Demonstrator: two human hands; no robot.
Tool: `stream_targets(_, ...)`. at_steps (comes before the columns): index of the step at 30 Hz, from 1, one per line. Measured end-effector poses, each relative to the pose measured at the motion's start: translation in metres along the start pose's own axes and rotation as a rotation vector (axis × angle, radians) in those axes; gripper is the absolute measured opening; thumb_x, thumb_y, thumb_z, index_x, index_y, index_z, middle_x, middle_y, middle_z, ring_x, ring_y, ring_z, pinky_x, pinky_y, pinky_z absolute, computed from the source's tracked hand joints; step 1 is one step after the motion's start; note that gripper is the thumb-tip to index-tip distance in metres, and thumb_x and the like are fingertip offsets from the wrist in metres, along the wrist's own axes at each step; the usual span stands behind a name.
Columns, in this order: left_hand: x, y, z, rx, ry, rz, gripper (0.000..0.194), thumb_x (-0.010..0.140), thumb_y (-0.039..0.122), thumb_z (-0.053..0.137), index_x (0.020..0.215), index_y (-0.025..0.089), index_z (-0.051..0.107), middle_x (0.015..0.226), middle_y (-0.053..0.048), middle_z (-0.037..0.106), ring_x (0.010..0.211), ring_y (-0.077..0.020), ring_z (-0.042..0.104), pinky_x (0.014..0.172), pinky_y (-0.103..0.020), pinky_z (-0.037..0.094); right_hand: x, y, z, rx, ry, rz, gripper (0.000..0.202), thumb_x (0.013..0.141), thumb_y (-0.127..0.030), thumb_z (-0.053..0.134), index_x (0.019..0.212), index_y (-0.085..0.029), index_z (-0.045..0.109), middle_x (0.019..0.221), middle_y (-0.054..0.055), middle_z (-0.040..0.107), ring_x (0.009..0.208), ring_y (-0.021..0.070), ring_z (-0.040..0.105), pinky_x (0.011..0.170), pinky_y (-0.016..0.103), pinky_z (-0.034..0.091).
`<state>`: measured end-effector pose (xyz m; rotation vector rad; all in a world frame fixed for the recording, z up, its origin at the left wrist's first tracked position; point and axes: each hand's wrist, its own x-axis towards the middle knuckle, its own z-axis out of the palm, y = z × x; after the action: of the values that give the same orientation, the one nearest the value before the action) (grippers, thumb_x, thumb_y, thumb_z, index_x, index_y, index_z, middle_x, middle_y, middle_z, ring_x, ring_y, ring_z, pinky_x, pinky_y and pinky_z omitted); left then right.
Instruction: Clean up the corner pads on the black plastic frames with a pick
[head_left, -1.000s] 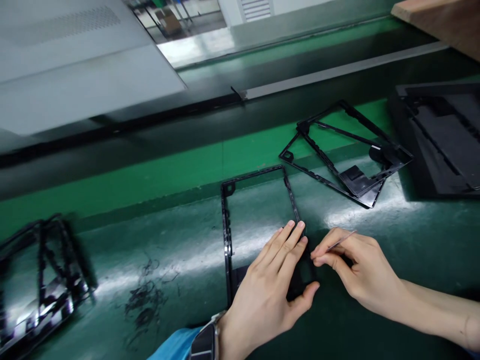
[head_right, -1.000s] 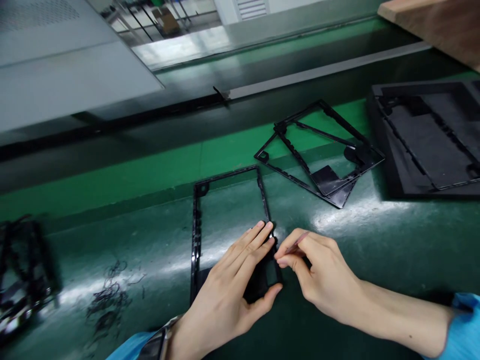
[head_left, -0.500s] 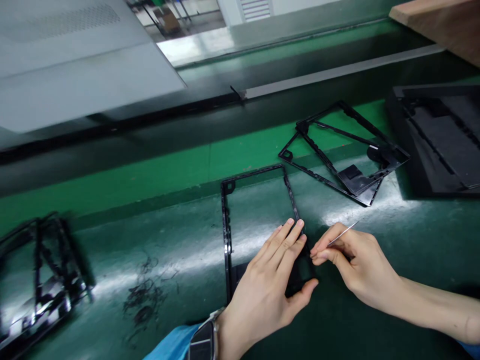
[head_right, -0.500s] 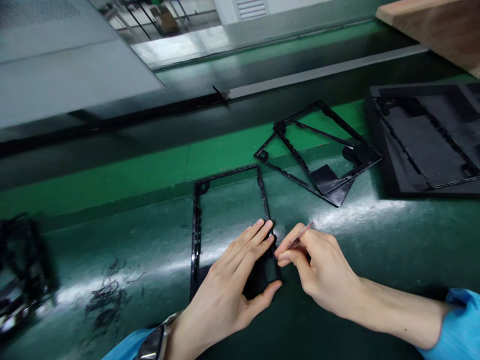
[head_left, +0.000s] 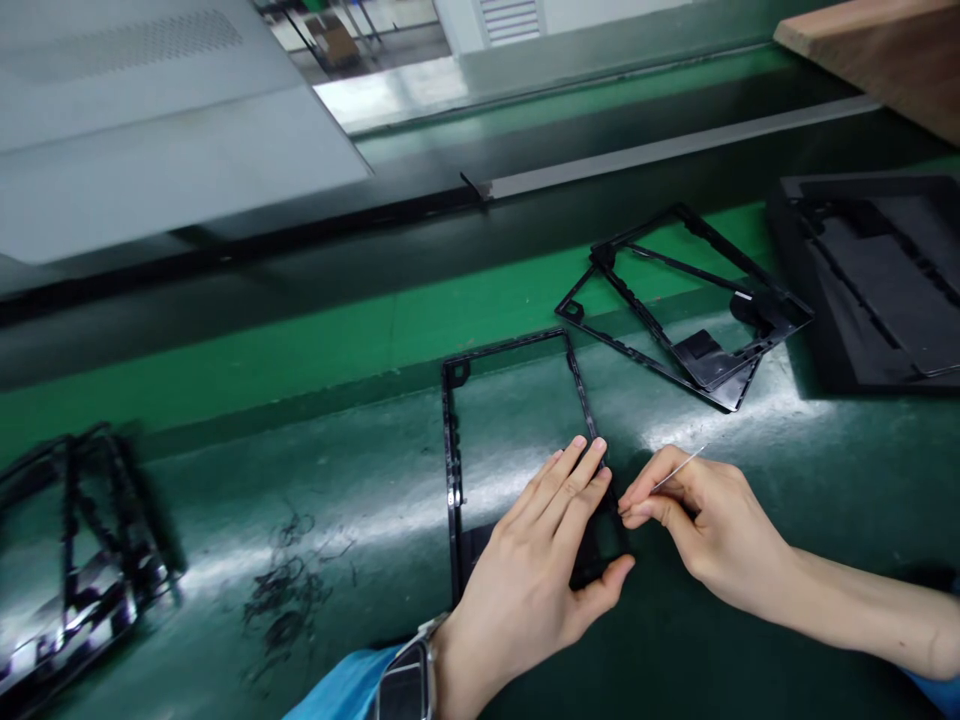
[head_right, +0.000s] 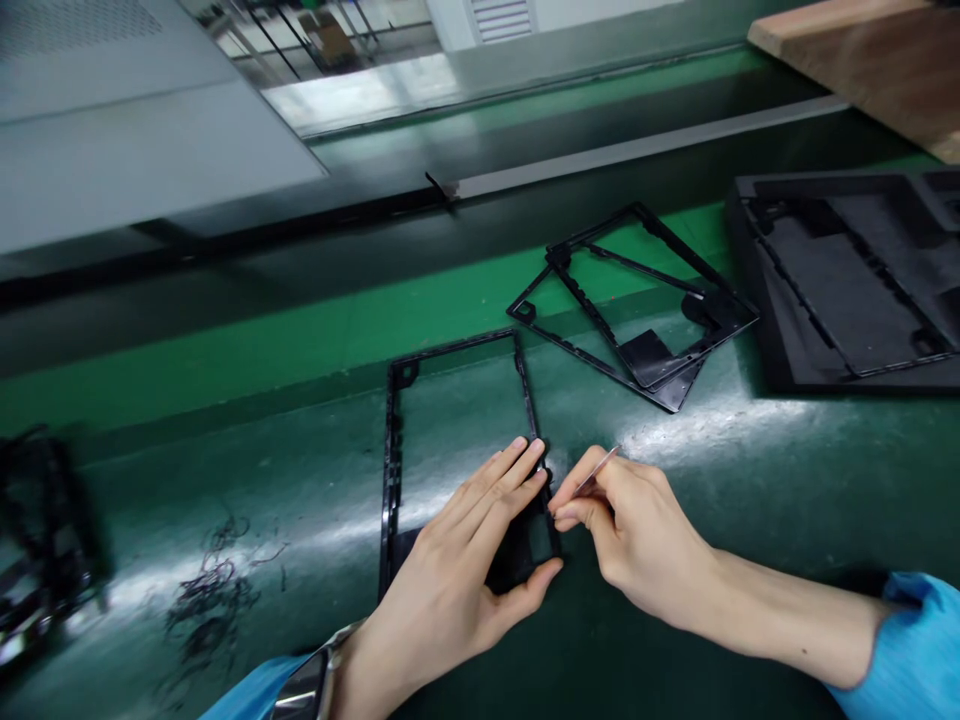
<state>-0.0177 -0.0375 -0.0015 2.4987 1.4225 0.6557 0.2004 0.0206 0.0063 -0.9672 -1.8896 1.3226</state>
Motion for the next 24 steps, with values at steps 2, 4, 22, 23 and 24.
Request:
stream_targets(2,-0.0001,0.0004,0.0006,0.002,0.0,-0.005,0.057,0.101,0.034,0.066,0.149,0.006,0.051,0.164,-0.021,0.051,0.158,-0.0343,0.043,0.122,-0.055,0.051,0.0002,-0.0001,0.0002,0.004,-0.003,0.015,0.02,0.103,-0.007,0.054,0.096,-0.02,0.068,0.088,0.0,0.072,0.078,0.0126,0.078,0.071,0.024,0.065)
stream_targets(4,-0.0002,0.0006,0.0009,0.003,0.002,-0.006,0.057,0.101,0.034,0.066,0.149,0.006,0.051,0.164,-0.022,0.051,0.158,-0.0343,0.043,0.122,-0.055,0.051,-0.0004,0.0005,0.0008,0.017,0.008,0.026,0.02,0.103,-0.008,0.054,0.096,-0.02,0.068,0.089,0.0,0.073,0.079,0.0124,0.078,0.072,0.024,0.065)
stream_targets(22,0.0001,0.0009,0.0014,0.007,0.0,-0.005,0.058,0.099,0.032,0.067,0.148,0.006,0.051,0.163,-0.022,0.052,0.157,-0.035,0.044,0.121,-0.056,0.052,-0.0021,-0.0008,0.0031,0.01,0.034,0.017,0.022,0.104,-0.006,0.052,0.1,-0.022,0.067,0.095,-0.001,0.073,0.08,0.0103,0.078,0.075,0.022,0.066)
stream_targets(23,0.0001,0.001,0.0015,0.007,0.002,-0.004,0.058,0.099,0.032,0.067,0.148,0.006,0.051,0.163,-0.022,0.051,0.157,-0.0351,0.044,0.121,-0.056,0.052,-0.0022,-0.0005,0.0031,0.001,0.033,0.013,0.022,0.104,-0.006,0.052,0.1,-0.022,0.067,0.094,-0.001,0.073,0.08,0.0103,0.078,0.075,0.022,0.066)
stream_targets(24,0.0001,0.0011,0.0015,0.007,0.004,-0.002,0.058,0.099,0.032,0.067,0.148,0.006,0.051,0.163,-0.022,0.051,0.157,-0.0352,0.044,0.121,-0.056,0.052,-0.0022,-0.0003,0.003,-0.011,0.032,0.005,0.022,0.104,-0.006,0.052,0.1,-0.022,0.067,0.094,-0.001,0.073,0.081,0.0106,0.078,0.075,0.022,0.066)
